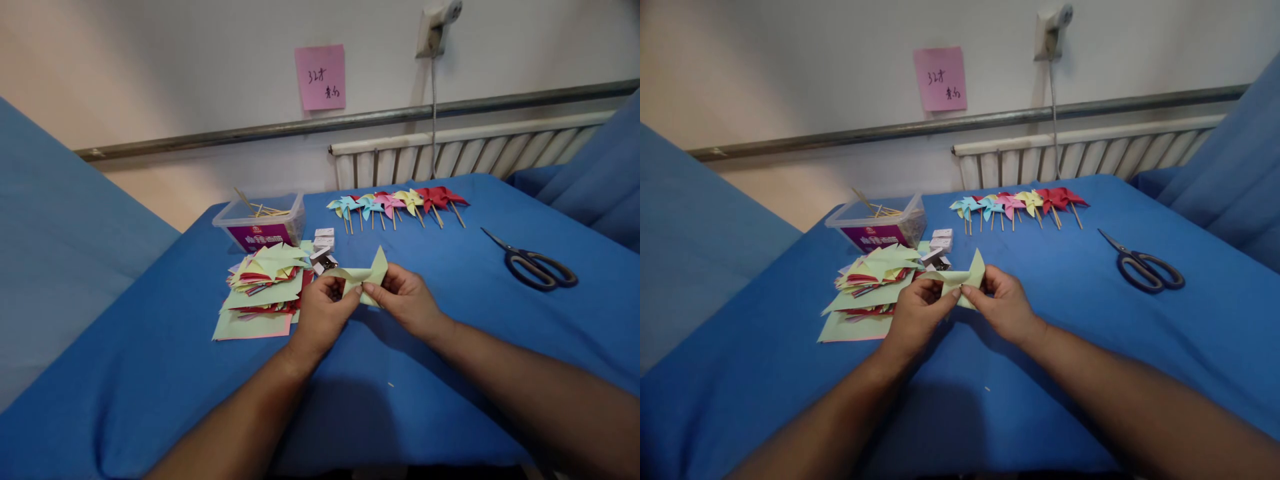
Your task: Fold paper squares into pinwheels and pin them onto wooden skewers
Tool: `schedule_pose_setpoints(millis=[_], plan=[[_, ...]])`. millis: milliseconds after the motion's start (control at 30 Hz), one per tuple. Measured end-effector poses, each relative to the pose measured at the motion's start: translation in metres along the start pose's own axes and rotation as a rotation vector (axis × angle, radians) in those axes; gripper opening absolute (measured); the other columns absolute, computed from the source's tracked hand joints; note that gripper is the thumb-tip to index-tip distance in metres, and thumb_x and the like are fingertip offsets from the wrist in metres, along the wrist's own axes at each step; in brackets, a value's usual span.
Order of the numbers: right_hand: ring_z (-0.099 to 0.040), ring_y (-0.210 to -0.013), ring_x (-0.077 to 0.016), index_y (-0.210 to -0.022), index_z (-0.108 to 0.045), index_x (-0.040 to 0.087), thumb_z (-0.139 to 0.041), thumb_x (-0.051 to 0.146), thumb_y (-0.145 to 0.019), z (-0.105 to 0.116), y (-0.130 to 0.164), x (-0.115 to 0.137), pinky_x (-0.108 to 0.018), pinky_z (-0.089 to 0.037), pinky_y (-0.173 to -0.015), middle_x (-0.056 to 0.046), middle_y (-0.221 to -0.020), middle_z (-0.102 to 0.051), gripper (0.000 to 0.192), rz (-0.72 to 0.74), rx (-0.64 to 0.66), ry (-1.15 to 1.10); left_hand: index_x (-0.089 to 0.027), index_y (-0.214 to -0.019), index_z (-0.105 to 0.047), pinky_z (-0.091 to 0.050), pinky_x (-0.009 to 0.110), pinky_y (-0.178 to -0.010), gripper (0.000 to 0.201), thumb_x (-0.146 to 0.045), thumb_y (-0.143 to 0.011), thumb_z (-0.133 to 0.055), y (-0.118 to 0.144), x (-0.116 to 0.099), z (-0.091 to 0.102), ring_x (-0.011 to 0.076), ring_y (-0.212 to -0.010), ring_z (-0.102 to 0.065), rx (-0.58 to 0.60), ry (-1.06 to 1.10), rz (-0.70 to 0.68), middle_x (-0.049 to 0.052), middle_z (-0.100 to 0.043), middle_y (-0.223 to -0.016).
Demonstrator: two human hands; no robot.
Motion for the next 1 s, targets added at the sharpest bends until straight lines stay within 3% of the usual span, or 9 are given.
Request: schedule_pose_setpoints(millis=[233,433,600,700,767,867,1000], plan=[[-0.066,-0.076,-0.0173,-0.093,-0.064,0.018,-0.070,0.035,-0.075,0.000,0.000,-0.002,-0.033,-0.051,-0.073,-0.004,-0.086,-0.071,0.025,0.010,0.010,0.046,-0.015,-0.078,-0.070,-0.046,0.025,-0.063,0.017,-0.023,-0.064,-0.075,0.001,-0.002,-0.001,0.0138,-0.065,-0.061,0.022,0.026,0.017,0.003,-0.070,-0.073],[-0.064,-0.076,-0.0178,-0.092,-0.064,0.018,-0.066,0.032,-0.077,-0.001,-0.001,-0.001,-0.032,-0.051,-0.072,-0.003,-0.080,-0.068,0.021,0.098,-0.039,0.172,-0.015,-0.075,-0.069,-0.047,0.026,-0.063,0.018,-0.024,-0.062,-0.077,0.002,-0.004,0.000,0.0145,-0.065,-0.061,-0.018,0.055,0.022,0.002,-0.069,-0.070],[-0.062,-0.070,-0.0163,-0.086,-0.062,0.018,-0.062,0.029,-0.080,-0.001,0.001,0.003,-0.030,-0.048,-0.067,-0.003,-0.079,-0.067,0.013,0.164,-0.071,0.314,-0.015,-0.079,-0.067,-0.049,0.028,-0.070,0.020,-0.025,-0.064,-0.076,0.000,-0.001,-0.001,0.0155,-0.070,-0.063,0.014,0.079,0.016,0.003,-0.070,-0.076],[-0.059,-0.067,-0.0149,-0.079,-0.059,0.019,-0.060,0.026,-0.082,0.005,0.001,0.009,-0.028,-0.045,-0.065,-0.001,-0.073,-0.064,0.008,0.311,-0.137,0.514,-0.016,-0.092,-0.066,-0.049,0.030,-0.080,0.029,-0.021,-0.065,-0.075,-0.001,0.001,-0.002,0.0176,-0.083,-0.065,0.025,0.114,-0.001,0.006,-0.071,-0.090],[-0.057,-0.066,-0.0147,-0.076,-0.056,0.020,-0.058,0.024,-0.083,0.009,0.000,0.015,-0.028,-0.043,-0.065,0.000,-0.070,-0.061,0.008,0.449,-0.179,0.686,-0.018,-0.101,-0.064,-0.047,0.031,-0.085,0.039,-0.018,-0.063,-0.075,-0.001,0.002,0.000,0.0190,-0.094,-0.064,-0.039,0.098,-0.026,0.007,-0.070,-0.101],[-0.056,-0.068,-0.0159,-0.078,-0.055,0.020,-0.055,0.021,-0.086,0.013,-0.004,0.021,-0.031,-0.041,-0.069,0.000,-0.071,-0.061,0.008,0.653,-0.195,0.913,-0.018,-0.096,-0.065,-0.047,0.031,-0.083,0.033,-0.020,-0.064,-0.075,0.000,0.004,0.002,0.0179,-0.091,-0.064,-0.105,0.045,-0.015,0.007,-0.069,-0.098],[-0.059,-0.075,-0.0179,-0.085,-0.056,0.020,-0.054,0.018,-0.086,0.011,-0.007,0.024,-0.033,-0.040,-0.075,-0.003,-0.078,-0.064,0.003,0.826,-0.134,1.065,-0.016,-0.086,-0.069,-0.048,0.032,-0.085,0.020,-0.023,-0.067,-0.073,0.003,0.006,-0.004,0.0172,-0.085,-0.065,0.024,0.146,0.075,0.006,-0.071,-0.089]])
Point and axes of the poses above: each hand's wrist, its own y-axis away from the middle knuckle, its own z-axis out of the back of the hand, x = y × z, the point moved 3 cm from there along -y, towards the middle knuckle
